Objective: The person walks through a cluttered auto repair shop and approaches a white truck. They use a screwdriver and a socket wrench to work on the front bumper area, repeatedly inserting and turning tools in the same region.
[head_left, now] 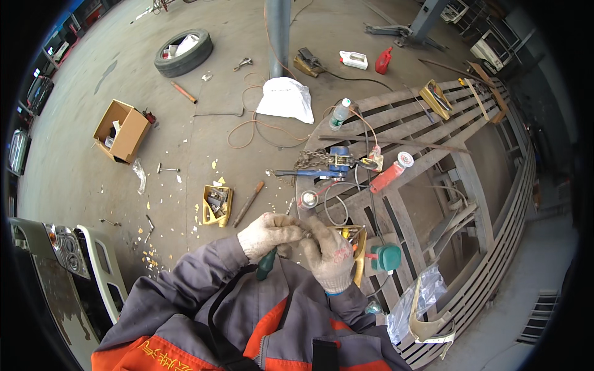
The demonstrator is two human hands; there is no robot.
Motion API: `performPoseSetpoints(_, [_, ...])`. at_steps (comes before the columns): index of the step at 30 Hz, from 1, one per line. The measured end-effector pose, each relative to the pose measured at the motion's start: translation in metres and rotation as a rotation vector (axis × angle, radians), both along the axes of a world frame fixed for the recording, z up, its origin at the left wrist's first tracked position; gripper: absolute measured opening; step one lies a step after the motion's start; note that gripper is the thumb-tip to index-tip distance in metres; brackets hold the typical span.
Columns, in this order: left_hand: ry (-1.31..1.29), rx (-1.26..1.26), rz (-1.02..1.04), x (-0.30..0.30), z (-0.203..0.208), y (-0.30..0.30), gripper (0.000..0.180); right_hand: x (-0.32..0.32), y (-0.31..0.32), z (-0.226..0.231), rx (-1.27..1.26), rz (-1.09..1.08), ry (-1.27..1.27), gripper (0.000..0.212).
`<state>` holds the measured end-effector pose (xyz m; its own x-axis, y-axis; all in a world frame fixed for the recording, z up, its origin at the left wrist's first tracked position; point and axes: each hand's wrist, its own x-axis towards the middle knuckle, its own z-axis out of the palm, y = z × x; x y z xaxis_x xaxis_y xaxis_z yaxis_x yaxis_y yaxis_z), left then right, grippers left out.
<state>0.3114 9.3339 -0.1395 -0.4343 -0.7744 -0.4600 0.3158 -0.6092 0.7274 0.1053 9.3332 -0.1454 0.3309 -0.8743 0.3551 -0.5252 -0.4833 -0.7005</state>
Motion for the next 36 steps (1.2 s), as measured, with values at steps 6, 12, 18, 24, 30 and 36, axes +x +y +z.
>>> performPoseSetpoints(6, [-0.384, -0.271, -0.044, -0.005, 0.016, 0.006, 0.031, -0.003, 0.006, -0.01, 0.083, -0.035, -0.191, 0.023])
performPoseSetpoints(12, [-0.588, -0.456, -0.034, -0.01, 0.025, 0.011, 0.031, 0.001, 0.013, -0.013, 0.171, -0.028, -0.254, 0.021])
performPoseSetpoints(18, [-0.543, -0.467, 0.0, -0.011, 0.023, 0.016, 0.03, 0.003, 0.02, -0.01, 0.382, -0.082, -0.425, 0.021])
performPoseSetpoints(24, [-0.653, -0.596, -0.01, -0.011, 0.021, 0.018, 0.03, 0.003, 0.016, -0.002, 0.352, 0.001, -0.354, 0.025])
performPoseSetpoints(30, [-0.668, -0.615, -0.05, -0.013, 0.023, 0.017, 0.029, -0.003, 0.016, -0.003, 0.412, -0.008, -0.378, 0.022])
performPoseSetpoints(36, [-0.67, -0.658, -0.041, -0.012, 0.016, 0.017, 0.029, 0.002, 0.02, 0.003, 0.54, -0.037, -0.536, 0.018])
